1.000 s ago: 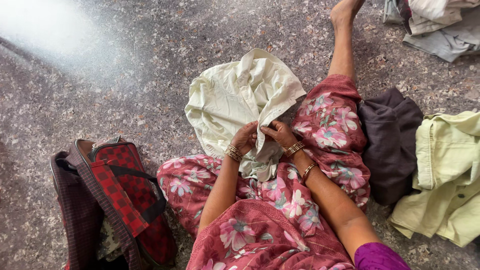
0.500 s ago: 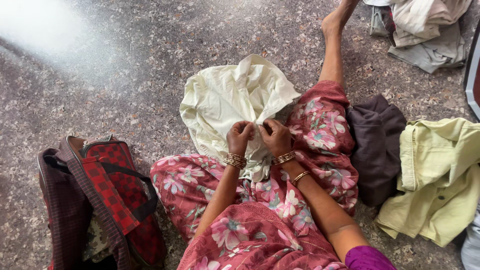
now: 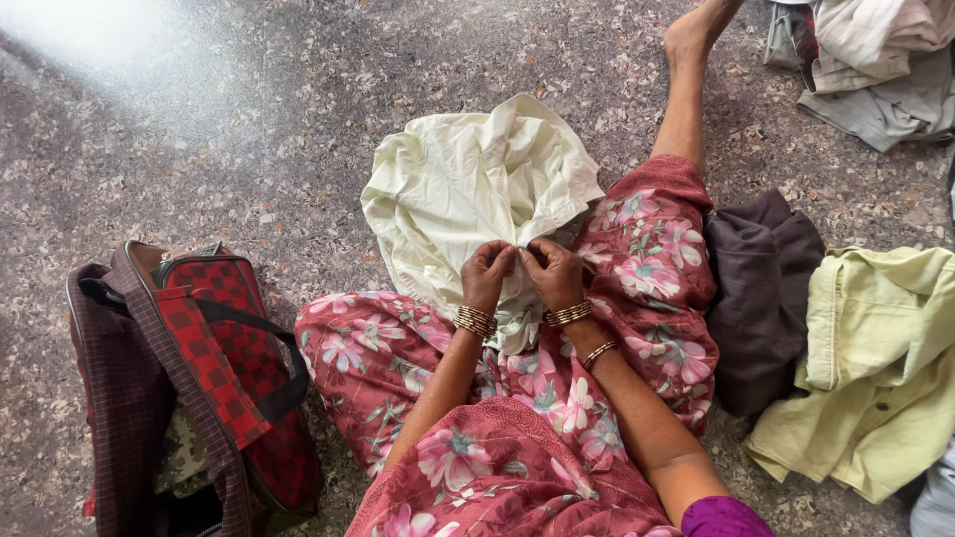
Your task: The person sits on the floor and folds a light-colored shirt by smoothing it out and bringing the sleeves inward.
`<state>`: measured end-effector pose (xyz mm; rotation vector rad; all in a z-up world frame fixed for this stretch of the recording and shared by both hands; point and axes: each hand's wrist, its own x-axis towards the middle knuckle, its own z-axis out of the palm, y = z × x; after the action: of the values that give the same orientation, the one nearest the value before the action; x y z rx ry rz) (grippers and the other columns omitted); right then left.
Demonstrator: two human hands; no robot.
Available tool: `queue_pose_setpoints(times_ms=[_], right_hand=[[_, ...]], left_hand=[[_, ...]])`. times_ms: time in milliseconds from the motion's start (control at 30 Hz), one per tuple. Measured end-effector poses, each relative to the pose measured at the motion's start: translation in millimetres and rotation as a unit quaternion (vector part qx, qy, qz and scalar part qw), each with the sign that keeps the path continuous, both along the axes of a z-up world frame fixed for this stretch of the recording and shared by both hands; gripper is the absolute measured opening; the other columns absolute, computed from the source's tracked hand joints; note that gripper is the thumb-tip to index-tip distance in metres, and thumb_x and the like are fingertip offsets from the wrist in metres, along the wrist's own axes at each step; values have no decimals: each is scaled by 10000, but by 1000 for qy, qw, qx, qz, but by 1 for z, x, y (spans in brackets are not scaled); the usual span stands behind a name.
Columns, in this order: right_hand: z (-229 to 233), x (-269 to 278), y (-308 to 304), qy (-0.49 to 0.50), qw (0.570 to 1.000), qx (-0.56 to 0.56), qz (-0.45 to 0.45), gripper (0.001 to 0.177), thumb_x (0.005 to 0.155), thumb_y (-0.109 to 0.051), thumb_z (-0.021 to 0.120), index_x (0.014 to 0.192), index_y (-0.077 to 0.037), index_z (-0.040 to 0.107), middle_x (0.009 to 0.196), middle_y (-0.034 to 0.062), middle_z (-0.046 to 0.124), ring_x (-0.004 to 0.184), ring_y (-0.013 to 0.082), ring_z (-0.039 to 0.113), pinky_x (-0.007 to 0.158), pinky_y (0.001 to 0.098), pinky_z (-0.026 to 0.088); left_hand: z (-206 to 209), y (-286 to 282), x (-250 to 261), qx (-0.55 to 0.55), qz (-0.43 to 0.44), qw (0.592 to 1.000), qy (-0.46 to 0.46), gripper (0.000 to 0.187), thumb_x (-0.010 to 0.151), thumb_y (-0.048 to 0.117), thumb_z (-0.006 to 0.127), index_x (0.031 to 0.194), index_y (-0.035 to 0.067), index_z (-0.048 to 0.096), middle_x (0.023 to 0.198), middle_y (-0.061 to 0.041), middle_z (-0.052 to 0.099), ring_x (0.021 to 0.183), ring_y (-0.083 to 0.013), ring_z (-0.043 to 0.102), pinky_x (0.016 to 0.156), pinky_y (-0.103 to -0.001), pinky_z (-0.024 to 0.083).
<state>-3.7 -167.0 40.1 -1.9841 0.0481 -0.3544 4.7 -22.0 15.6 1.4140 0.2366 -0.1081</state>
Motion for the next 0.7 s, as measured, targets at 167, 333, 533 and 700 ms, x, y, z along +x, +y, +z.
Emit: queue_pose_setpoints(times_ms=[167, 333, 533, 700], right_hand=[[-44, 3, -11, 108, 979, 160, 72, 195, 933, -93, 763, 1066, 48, 743, 943, 72, 782, 819, 87, 686, 713, 269, 581], [-70, 6, -22, 170, 911, 341, 161, 213, 984, -60, 652, 1160, 52, 696, 1030, 57, 754, 896, 108, 722, 826, 274, 618], [-59, 8, -23, 207, 896, 356, 166, 115, 985, -41, 678, 1058, 43, 706, 972, 72, 752, 864, 132, 726, 805, 292, 621], [-45, 9, -19, 200, 912, 312, 175, 110, 957, -38, 706, 1046, 27, 712, 964, 63, 755, 858, 122, 722, 790, 281, 616]], left_hand=[[-2, 1, -1, 25, -4, 1000, 3, 185, 964, 166, 729, 1040, -2, 724, 856, -5, 724, 701, -53, 629, 637, -221, 541], [6, 3, -1, 82, 15, 996, -19, 164, 949, 150, 752, 995, -6, 737, 798, -14, 720, 659, -58, 616, 604, -225, 522], [12, 6, -4, 52, 4, 998, -17, 153, 938, 139, 763, 979, -6, 741, 791, -16, 726, 661, -58, 627, 610, -223, 530], [17, 8, -8, 79, -6, 997, -18, 148, 925, 130, 763, 987, -3, 743, 795, -20, 735, 674, -59, 651, 624, -218, 542]])
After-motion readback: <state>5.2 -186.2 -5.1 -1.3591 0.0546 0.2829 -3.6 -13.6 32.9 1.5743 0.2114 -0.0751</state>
